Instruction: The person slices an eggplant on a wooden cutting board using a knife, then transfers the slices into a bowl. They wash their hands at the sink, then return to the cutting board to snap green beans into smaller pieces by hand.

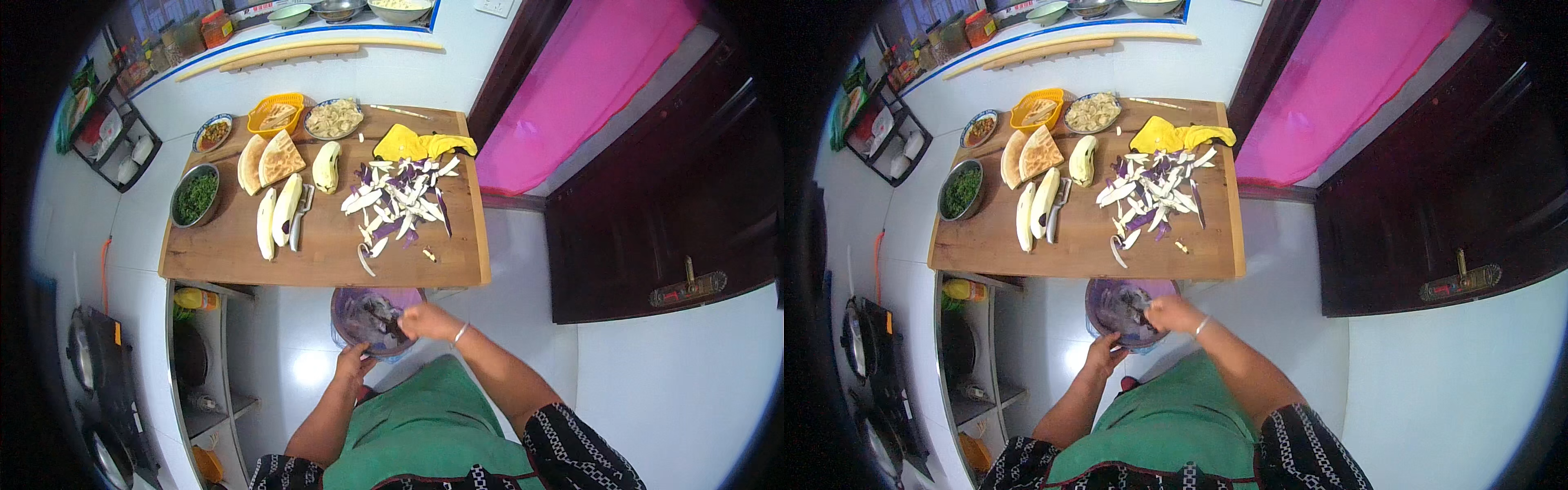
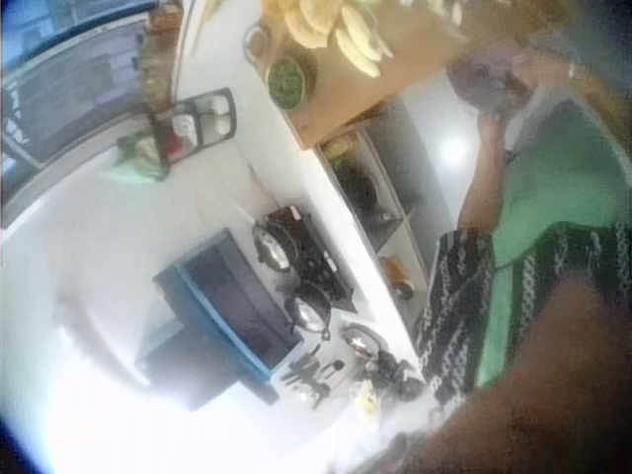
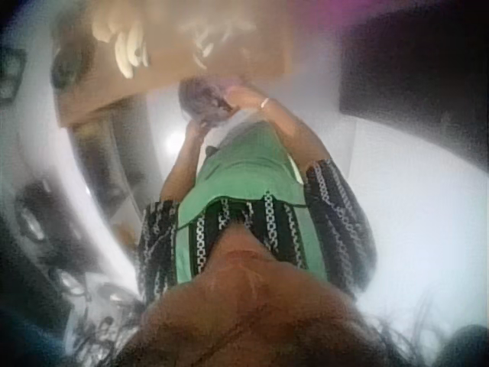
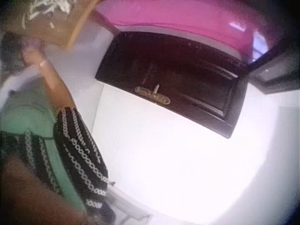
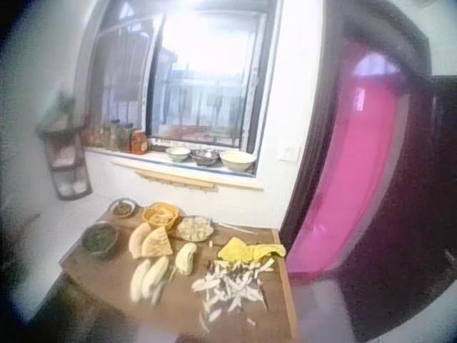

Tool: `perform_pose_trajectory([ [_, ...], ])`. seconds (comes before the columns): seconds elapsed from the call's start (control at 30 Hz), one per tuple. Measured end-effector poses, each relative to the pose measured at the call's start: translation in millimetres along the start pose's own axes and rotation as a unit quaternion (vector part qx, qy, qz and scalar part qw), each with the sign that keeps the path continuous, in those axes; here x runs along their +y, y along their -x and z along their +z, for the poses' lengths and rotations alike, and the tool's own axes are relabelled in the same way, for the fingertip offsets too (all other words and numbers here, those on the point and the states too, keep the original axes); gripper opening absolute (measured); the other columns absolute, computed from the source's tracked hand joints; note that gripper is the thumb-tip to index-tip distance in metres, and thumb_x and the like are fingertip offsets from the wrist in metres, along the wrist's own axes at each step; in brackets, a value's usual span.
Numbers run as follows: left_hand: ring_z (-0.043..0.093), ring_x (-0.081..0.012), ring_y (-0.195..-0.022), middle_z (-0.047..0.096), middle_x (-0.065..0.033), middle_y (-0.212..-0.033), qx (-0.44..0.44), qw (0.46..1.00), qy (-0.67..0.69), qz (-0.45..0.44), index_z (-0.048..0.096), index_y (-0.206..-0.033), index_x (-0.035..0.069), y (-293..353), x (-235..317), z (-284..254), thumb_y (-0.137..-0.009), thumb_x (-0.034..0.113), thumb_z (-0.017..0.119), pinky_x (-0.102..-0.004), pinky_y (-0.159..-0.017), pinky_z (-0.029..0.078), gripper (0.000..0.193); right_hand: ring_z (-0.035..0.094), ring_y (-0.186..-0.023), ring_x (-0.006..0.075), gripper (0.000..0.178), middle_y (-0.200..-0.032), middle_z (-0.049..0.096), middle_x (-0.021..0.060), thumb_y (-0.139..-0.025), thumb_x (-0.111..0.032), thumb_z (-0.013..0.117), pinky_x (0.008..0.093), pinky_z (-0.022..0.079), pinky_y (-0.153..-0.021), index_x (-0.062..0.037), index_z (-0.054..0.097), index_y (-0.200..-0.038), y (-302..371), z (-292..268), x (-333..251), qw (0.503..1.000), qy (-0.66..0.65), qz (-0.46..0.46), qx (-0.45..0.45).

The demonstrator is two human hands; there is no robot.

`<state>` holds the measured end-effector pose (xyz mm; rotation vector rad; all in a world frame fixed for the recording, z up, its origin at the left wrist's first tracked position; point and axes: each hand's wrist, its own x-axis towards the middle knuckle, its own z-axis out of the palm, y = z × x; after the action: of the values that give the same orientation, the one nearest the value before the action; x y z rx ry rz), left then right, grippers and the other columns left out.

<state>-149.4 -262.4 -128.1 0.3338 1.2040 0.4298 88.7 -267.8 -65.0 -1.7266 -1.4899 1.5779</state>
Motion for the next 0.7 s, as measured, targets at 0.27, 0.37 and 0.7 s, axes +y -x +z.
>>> perform_pose_trajectory([
  [0.27,0.055,-0.0229,-0.084,0.052,-0.0110,-0.105,0.045,0.998,-0.006,-0.052,0.047,-0.111,0.009,-0.9,20.4,31.4,-0.083,0.023,0.059,-0.0292,-0.067,0.051,0.034,0.060,-0.066,0.0152,0.016,-0.076,0.064,0.0090,-0.080,-0.016,0.055,0.0305,0.047,-0.063,-0.0035,0.063,-0.085,-82.8,-69.1,-39.2,0.974,-0.036,-0.124,0.186],
  [0.37,0.055,-0.0232,-0.083,0.052,-0.0108,-0.105,0.065,0.997,0.028,-0.040,0.048,-0.109,0.009,-8.5,11.1,39.3,-0.082,0.024,0.060,-0.0286,-0.067,0.050,0.033,0.061,-0.066,0.0184,0.015,-0.077,0.064,0.0106,-0.080,-0.014,0.054,0.0311,0.048,-0.062,-0.0034,0.063,-0.087,-107.4,-99.1,-39.9,0.962,0.015,-0.149,0.231],
  [0.7,0.054,-0.0255,-0.082,0.051,-0.0116,-0.103,0.112,0.985,0.120,-0.047,0.048,-0.105,0.004,-18.7,11.6,71.9,-0.080,0.020,0.059,-0.0337,-0.068,0.052,0.032,0.056,-0.091,0.0280,0.024,-0.099,0.059,0.0141,-0.078,-0.015,0.055,0.0355,0.044,-0.078,-0.0085,0.060,-0.101,-142.0,-186.8,-10.6,0.897,0.070,-0.170,0.402],
])
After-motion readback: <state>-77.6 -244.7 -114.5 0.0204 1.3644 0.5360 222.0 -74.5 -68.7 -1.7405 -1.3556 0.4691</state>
